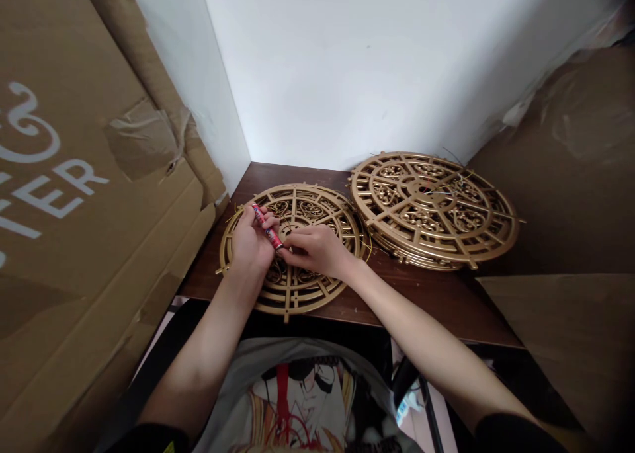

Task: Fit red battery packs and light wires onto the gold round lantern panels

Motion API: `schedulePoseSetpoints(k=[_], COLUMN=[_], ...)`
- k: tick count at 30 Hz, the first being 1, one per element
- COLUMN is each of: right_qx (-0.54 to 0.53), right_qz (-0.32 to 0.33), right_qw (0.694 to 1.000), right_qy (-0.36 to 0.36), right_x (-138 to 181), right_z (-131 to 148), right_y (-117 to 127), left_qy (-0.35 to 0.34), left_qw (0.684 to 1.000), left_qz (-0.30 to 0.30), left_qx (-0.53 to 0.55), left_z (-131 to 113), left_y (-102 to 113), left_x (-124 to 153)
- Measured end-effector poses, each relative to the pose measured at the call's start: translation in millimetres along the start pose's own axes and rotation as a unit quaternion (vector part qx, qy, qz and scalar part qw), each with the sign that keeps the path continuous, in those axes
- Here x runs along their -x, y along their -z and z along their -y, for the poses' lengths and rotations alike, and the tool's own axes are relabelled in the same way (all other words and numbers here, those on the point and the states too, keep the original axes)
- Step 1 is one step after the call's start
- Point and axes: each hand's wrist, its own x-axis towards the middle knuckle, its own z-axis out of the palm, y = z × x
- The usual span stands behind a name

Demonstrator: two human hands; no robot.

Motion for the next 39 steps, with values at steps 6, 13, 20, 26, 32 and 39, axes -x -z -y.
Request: schedulePoseSetpoints(k=[6, 13, 20, 26, 32, 39], right_qx=[-0.002, -0.003, 0.011, 0.024, 0.041, 0.030], right_qz=[0.006, -0.005, -0.011, -0.024, -0.033, -0.054], right_qw=[1.000, 1.000, 1.000, 0.999, 0.998, 0.998], right_qy=[-0.004, 0.002, -0.005, -0.013, -0.027, -0.021], right_x=[0, 0, 1, 1, 1, 1], right_z=[1, 1, 1, 2, 3, 3], right_y=[1, 1, 0, -1, -2, -2], left_qy=[0.008, 0.015, 0.018, 0.003, -0.011, 0.008], left_qw=[1.000, 1.000, 1.000, 1.000, 1.000, 1.000], left_qz=[-0.011, 0.002, -0.009, -0.008, -0.012, -0.014], left_qx=[0.002, 0.002, 0.008, -0.009, 0.005, 0.021], left_z=[-1, -1, -1, 3, 9, 7], left_y=[-3, -1, -3, -4, -6, -7], left_x=[2, 2, 2, 4, 7, 6])
